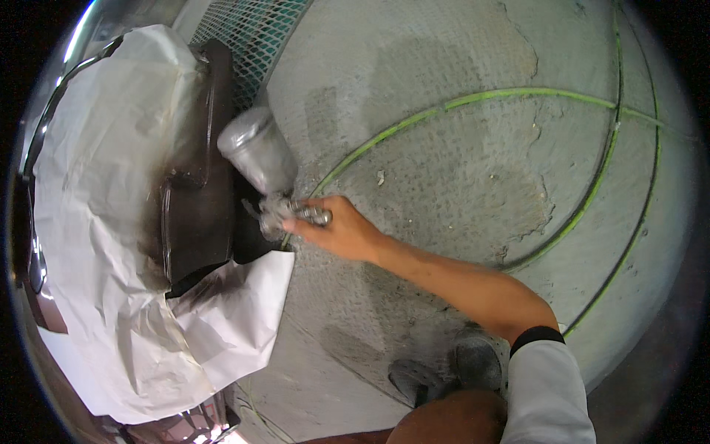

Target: The person prepares paint by pouring liquid from a can into a spray gun cup and adding water from a bottle. They then walk to a car in a paint booth and spray paint the front bumper area, which is partially covered with masking paper.

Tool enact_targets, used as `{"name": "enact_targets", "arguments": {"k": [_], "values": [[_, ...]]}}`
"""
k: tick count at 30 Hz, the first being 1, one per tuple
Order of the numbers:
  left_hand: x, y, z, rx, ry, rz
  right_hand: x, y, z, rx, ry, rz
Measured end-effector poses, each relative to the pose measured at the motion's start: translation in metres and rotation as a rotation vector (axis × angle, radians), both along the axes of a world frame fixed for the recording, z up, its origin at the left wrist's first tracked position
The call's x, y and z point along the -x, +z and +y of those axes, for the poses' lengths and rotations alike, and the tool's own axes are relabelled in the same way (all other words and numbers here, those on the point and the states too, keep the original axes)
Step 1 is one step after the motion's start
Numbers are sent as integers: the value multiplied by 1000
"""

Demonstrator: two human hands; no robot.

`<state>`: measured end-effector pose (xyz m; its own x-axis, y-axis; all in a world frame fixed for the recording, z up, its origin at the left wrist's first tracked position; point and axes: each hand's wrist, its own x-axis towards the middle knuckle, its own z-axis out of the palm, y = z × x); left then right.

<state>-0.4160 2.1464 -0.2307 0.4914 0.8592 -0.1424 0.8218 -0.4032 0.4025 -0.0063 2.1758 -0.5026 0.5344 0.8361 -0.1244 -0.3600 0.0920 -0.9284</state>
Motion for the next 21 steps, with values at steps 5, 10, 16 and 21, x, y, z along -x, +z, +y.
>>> {"name": "enact_targets", "arguments": {"k": [5,10,16,21], "values": [[-11,2,5,-10,75,48,-63,-6,32,-119,-214,63],[-25,7,13,-26,129,73,-133,-9,65,-167,-350,-68],[-36,6,23,-22,168,81,-212,-22,114,-163,-561,-72],[-33,10,19,-19,190,47,-256,-15,133,-179,-732,-130]]}}
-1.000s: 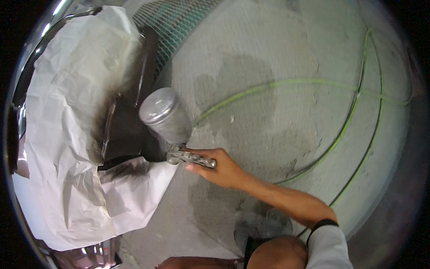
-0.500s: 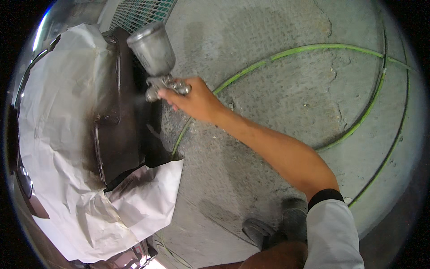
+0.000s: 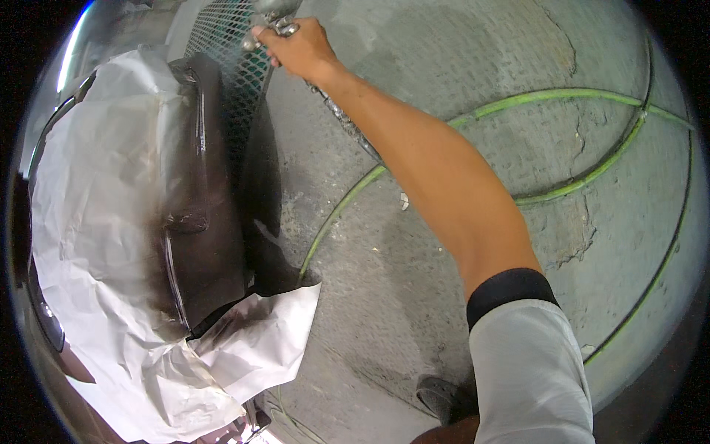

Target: The person prepares paint by pouring liquid from a can into a spray gun cup and adding water from a bottle. They then walk to a car in a paint booth and spray paint the front bumper area, which is partially covered with masking paper.

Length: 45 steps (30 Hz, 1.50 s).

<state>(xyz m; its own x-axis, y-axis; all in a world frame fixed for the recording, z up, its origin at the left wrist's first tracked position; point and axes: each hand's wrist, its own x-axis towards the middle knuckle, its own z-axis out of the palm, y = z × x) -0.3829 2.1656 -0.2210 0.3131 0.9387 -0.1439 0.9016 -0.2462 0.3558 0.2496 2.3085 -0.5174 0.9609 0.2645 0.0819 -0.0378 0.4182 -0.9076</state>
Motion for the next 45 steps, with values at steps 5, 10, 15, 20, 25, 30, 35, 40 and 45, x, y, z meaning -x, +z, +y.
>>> {"name": "enact_targets", "arguments": {"k": [5,10,15,20,25,30,35,40,45], "values": [[22,12,-18,-1,46,-61,18,17,-3,180,-165,-94],[79,14,-40,5,112,-316,90,42,-46,292,0,41],[103,-5,-26,-20,-192,-51,169,51,-65,415,46,-149],[152,-28,-19,-101,-172,-172,294,87,-100,454,112,-101],[192,-28,-14,-97,-159,-280,403,104,-110,416,213,-23],[232,-15,-7,-21,-255,-319,468,124,-111,342,368,-4],[249,27,28,-29,-406,-462,484,130,-115,404,283,-81],[209,30,53,-226,-678,-1065,488,115,-91,488,3,-183],[170,29,50,91,-457,-1211,540,119,-67,494,21,-185]]}}
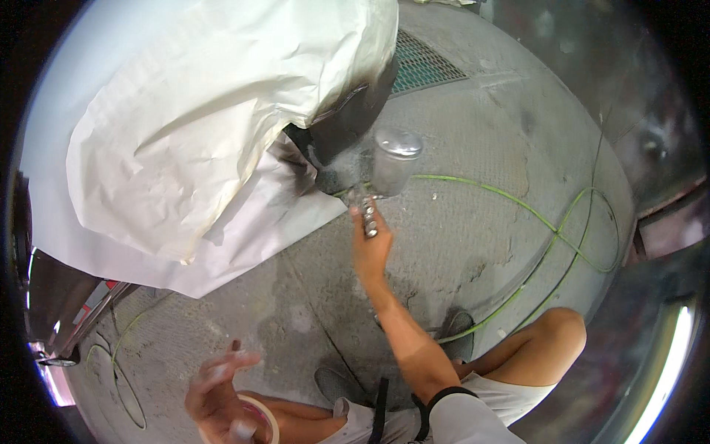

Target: The person prepares paint by pouring liquid from a can into a spray gun cup and adding water from a bottle. They then walk to a car in a paint booth and spray paint the front bumper area, which is partially covered with masking paper.

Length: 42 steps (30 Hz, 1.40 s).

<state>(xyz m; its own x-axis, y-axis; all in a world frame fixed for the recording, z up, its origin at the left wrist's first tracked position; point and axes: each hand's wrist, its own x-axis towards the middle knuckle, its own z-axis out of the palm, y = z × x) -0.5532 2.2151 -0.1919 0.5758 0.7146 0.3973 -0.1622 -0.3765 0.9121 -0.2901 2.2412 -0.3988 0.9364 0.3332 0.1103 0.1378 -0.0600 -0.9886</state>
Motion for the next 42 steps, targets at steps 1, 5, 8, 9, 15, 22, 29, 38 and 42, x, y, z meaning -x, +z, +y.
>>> {"name": "enact_targets", "arguments": {"k": [1,5,8,9,15,22,29,38,42], "values": [[4,1,1,95,18,161,14,8,2,-9,52,29],[15,3,14,61,51,208,50,31,15,-4,177,26],[18,8,11,138,126,55,57,32,28,153,168,-245],[18,11,12,149,116,63,58,32,33,165,145,-265],[32,18,24,155,68,50,65,26,51,243,47,-377],[50,13,36,148,48,22,102,45,44,183,33,-412],[55,9,36,214,38,12,92,36,71,259,84,-293],[56,-9,45,96,-5,-70,104,68,53,70,36,-360],[55,-22,48,7,-6,-117,109,91,41,50,12,-443]]}}
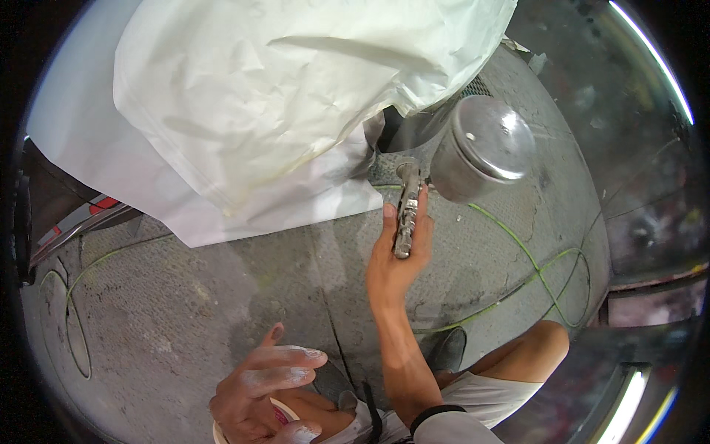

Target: The person prepares paint by pouring liquid from a can into a spray gun cup and adding water from a bottle. They then walk to a car in a paint booth and spray paint the front bumper area, which is partially covered with masking paper.

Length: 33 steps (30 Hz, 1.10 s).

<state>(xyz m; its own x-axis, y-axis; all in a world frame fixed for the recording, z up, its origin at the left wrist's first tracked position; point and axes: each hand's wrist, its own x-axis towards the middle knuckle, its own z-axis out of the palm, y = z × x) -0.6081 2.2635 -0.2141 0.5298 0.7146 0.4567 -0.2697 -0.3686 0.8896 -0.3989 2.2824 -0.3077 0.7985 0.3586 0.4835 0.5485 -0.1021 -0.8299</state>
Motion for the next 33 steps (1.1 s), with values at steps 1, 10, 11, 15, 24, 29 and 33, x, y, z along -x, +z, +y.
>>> {"name": "enact_targets", "arguments": {"k": [1,10,11,15,24,29,33], "values": [[0,0,0,-6,-4,4,1,4,-4,-15,-1,14],[0,25,-8,140,-38,90,-18,-26,3,29,-7,2],[-1,25,-8,142,-34,81,-17,-29,4,49,-4,18],[-4,28,-7,173,-13,115,-10,-38,-2,119,39,139],[-18,31,-15,192,46,199,-37,-38,0,151,16,142],[-26,13,-21,139,158,246,-56,-64,-2,130,61,272],[-34,10,-24,105,145,283,-76,-87,-7,16,25,306]]}}
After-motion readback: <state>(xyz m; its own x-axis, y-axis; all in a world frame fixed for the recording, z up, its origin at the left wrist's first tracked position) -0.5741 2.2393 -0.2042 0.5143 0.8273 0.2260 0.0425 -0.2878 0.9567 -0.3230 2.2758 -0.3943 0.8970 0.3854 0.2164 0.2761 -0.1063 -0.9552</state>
